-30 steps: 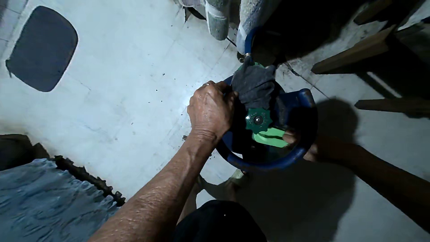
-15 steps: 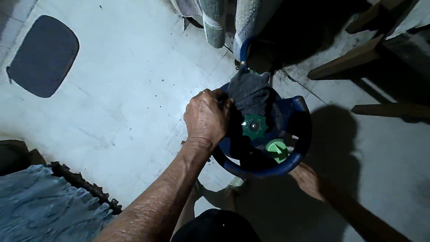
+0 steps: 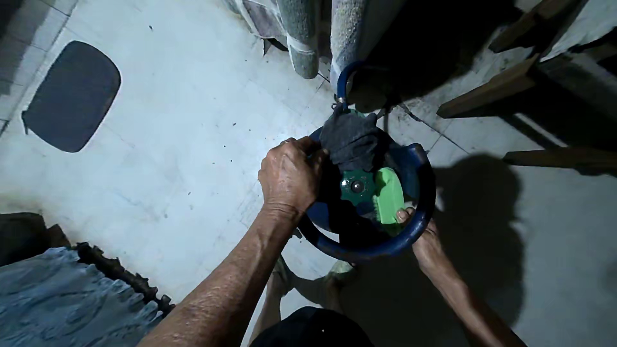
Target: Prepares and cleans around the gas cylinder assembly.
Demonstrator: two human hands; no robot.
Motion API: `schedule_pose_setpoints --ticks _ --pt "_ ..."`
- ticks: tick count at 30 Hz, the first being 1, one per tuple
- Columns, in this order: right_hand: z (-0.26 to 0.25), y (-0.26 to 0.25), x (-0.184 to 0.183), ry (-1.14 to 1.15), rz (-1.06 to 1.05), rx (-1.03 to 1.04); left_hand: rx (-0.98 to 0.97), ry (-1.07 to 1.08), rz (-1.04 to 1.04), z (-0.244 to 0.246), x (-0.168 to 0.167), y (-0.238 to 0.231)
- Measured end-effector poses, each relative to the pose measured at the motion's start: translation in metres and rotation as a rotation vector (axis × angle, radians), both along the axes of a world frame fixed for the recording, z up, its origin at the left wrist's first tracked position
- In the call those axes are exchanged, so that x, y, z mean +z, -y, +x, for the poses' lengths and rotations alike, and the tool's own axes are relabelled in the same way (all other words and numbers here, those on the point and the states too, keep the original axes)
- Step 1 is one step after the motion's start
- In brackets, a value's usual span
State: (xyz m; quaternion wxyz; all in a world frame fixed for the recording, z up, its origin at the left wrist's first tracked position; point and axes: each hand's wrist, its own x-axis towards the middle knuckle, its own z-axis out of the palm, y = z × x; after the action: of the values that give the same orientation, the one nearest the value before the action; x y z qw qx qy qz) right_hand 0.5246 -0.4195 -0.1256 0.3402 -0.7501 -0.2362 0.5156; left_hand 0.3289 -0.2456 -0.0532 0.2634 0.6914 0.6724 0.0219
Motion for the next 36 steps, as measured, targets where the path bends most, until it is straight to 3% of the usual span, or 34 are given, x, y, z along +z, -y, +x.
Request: schedule_pose_setpoints --ticks 4,9,14,18,22,28,31,34,36 --pt "-0.003 -0.017 -0.010 -0.022 -0.019 -0.074 -0.010 -0.022 -0.004 0.001 0.001 -0.001" --pt "0.008 0.058 -0.004 -0.041 -0.202 0.060 -0.021 -0.062 -0.045 0.005 0.006 -0.003" --pt "0.030 0.102 0.012 -0.093 -0.380 -0.286 -0.052 -0.106 -0.071 0.008 0.009 -0.004" --pt "0.047 0.076 0.012 -0.041 -0.336 -0.402 -0.130 -0.088 -0.033 0.004 0.010 -0.003" --pt "0.044 0.021 -0.008 -0.037 -0.229 -0.169 -0.146 -0.073 0.029 0.001 0.006 -0.001" --pt "0.084 -0.127 -0.036 -0.015 0.061 0.335 -0.100 -0.080 0.072 -0.004 0.002 0.003" --pt "0.091 -0.094 -0.050 0.004 0.121 0.364 -0.064 -0.086 0.044 0.000 0.004 0.005" --pt "0.109 -0.050 -0.051 -0.102 -0.169 0.465 -0.043 -0.079 0.042 0.000 0.006 0.007" --pt "0.125 -0.073 -0.049 -0.092 -0.254 0.547 -0.026 -0.073 0.036 0.000 0.007 0.009"
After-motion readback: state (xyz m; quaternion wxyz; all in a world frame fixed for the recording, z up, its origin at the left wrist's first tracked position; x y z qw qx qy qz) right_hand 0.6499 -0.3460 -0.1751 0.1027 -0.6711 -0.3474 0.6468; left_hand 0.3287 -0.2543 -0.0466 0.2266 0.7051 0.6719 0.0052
